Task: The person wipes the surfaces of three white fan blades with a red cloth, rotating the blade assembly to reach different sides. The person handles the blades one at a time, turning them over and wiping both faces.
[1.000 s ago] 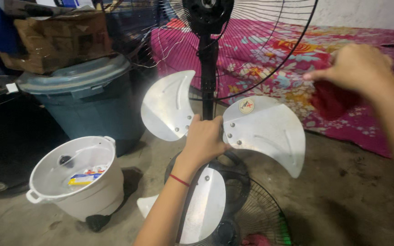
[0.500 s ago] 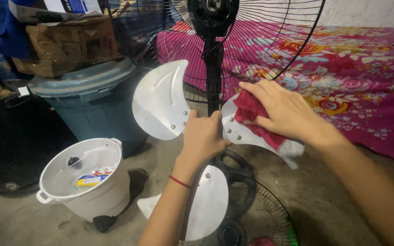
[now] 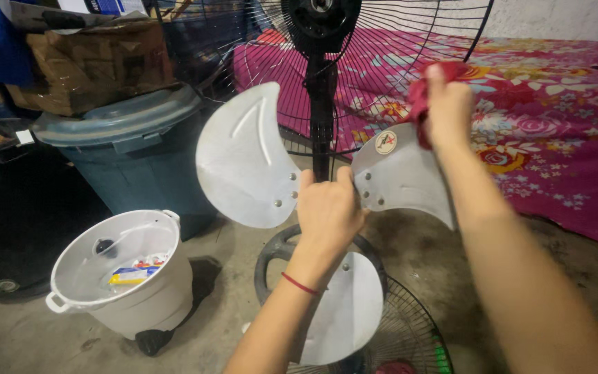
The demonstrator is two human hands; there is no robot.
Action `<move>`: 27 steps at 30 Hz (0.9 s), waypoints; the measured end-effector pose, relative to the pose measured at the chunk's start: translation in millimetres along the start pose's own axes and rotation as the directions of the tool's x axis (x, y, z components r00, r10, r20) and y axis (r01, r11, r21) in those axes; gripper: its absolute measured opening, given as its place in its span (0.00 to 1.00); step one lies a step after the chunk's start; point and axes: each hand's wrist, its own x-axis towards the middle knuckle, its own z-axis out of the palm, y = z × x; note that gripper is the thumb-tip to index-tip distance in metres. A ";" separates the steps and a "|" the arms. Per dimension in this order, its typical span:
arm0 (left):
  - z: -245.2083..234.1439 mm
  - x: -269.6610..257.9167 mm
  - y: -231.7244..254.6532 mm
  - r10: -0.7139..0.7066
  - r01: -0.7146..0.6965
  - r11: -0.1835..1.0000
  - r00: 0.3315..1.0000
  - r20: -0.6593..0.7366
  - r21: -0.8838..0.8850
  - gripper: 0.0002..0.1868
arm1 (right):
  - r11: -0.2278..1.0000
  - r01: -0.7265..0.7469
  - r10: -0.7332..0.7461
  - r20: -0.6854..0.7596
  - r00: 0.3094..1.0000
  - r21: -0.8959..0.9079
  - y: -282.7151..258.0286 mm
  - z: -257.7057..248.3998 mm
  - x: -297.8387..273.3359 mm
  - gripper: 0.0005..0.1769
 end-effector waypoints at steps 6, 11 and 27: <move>-8.3 0.9 -18.7 -0.049 0.050 0.999 0.996 -0.069 0.013 0.30 | 0.891 -0.185 0.096 0.227 0.969 0.415 -12.8 -47.6 -11.6 0.33; -15.7 5.0 -15.5 -0.121 0.121 0.993 0.992 -0.044 -0.001 0.32 | 0.921 0.211 -0.203 0.058 0.977 -0.327 -37.2 -34.0 -63.6 0.36; -18.4 5.5 -45.4 0.478 0.486 -0.766 0.868 0.132 -0.420 0.61 | 0.687 0.695 -0.679 0.156 0.718 -0.211 -138.9 -10.0 -49.2 0.39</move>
